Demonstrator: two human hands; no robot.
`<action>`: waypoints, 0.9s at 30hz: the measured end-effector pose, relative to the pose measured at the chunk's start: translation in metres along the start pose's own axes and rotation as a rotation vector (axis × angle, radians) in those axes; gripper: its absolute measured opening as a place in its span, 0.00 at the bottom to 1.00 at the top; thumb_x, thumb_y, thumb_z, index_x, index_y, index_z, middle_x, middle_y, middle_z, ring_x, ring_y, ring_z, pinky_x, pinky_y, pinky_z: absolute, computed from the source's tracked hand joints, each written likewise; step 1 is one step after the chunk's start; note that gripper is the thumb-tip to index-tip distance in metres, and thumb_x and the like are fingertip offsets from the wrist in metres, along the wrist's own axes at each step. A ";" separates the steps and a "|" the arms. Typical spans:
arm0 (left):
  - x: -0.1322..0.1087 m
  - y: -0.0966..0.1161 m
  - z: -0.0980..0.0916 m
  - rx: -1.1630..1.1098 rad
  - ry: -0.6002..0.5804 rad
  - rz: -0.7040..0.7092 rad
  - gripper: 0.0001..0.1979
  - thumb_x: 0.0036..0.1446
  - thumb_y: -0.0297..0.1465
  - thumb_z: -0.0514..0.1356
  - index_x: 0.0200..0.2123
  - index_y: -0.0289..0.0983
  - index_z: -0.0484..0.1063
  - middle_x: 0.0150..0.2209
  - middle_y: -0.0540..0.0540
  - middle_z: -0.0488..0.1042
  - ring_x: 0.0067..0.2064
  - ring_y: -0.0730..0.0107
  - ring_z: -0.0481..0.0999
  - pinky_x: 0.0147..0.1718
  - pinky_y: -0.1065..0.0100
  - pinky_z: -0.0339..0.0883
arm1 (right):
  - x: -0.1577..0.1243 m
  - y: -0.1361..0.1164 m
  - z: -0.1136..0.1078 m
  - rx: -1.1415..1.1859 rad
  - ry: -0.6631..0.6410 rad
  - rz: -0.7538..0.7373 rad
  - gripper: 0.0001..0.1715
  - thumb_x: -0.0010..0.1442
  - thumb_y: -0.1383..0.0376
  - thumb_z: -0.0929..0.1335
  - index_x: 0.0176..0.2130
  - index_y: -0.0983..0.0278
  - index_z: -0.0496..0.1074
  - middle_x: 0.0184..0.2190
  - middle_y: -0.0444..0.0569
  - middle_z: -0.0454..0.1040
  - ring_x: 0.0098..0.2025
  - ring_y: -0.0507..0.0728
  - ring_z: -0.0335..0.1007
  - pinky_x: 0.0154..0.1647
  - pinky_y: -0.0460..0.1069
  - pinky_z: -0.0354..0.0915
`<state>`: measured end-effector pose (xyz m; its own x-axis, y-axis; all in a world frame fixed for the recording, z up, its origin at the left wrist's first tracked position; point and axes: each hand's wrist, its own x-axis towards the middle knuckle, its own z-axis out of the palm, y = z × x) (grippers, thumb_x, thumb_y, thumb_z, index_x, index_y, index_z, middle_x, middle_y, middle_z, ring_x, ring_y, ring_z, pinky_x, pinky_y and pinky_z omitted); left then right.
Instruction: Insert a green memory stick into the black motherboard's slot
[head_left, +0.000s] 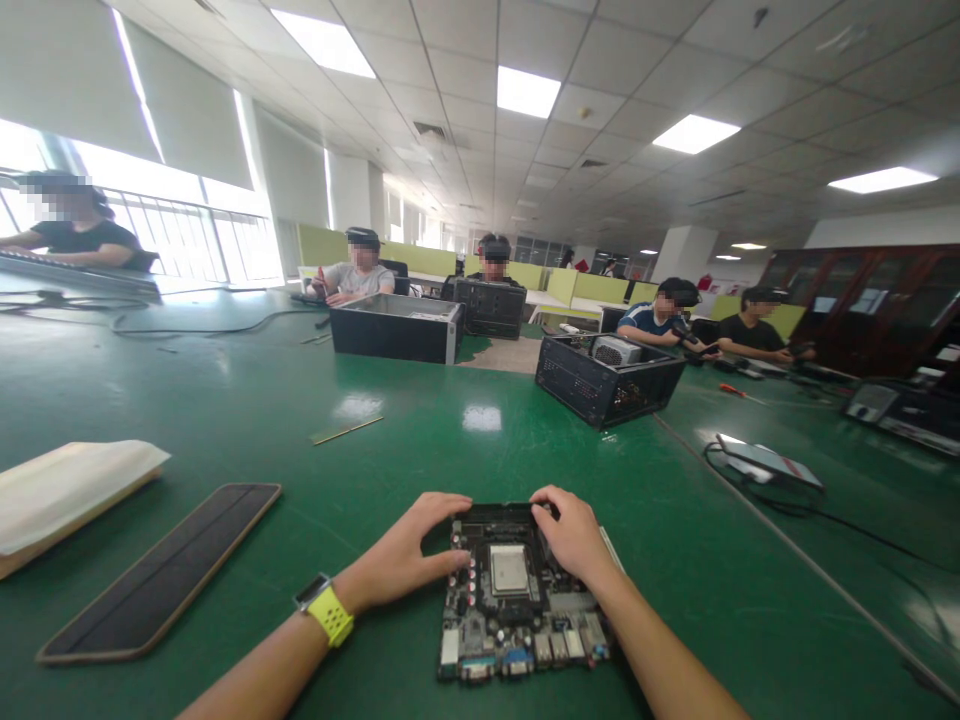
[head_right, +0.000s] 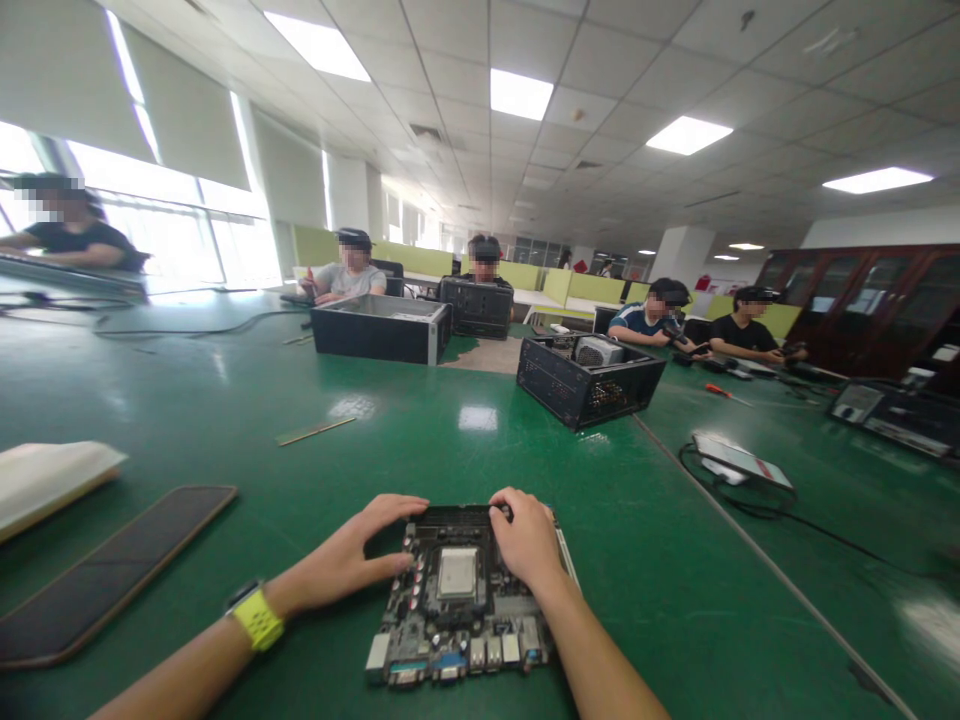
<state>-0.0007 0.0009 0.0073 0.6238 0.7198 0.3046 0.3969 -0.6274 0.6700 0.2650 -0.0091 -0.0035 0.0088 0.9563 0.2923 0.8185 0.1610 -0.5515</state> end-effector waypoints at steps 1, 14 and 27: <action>0.000 0.000 0.000 0.004 -0.003 -0.001 0.25 0.56 0.41 0.61 0.56 0.43 0.63 0.57 0.42 0.64 0.58 0.55 0.62 0.59 0.51 0.55 | 0.000 0.000 0.000 0.000 -0.002 0.000 0.11 0.58 0.63 0.63 0.37 0.60 0.73 0.36 0.45 0.76 0.42 0.55 0.69 0.45 0.49 0.59; 0.000 -0.001 0.001 0.058 0.007 0.013 0.24 0.57 0.39 0.60 0.56 0.42 0.62 0.57 0.42 0.65 0.58 0.57 0.63 0.58 0.54 0.57 | -0.001 -0.002 -0.001 0.001 0.004 -0.008 0.11 0.58 0.63 0.62 0.37 0.59 0.74 0.37 0.45 0.76 0.42 0.55 0.68 0.47 0.49 0.58; 0.001 0.000 0.000 0.086 0.070 -0.008 0.22 0.56 0.38 0.60 0.53 0.41 0.64 0.56 0.42 0.66 0.57 0.56 0.65 0.58 0.54 0.58 | 0.001 0.005 0.004 0.021 0.010 -0.004 0.13 0.58 0.62 0.63 0.41 0.59 0.73 0.40 0.45 0.76 0.44 0.56 0.69 0.48 0.49 0.59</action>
<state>-0.0002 0.0019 0.0078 0.5727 0.7423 0.3479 0.4600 -0.6422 0.6131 0.2668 -0.0061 -0.0090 0.0111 0.9532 0.3022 0.8060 0.1703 -0.5668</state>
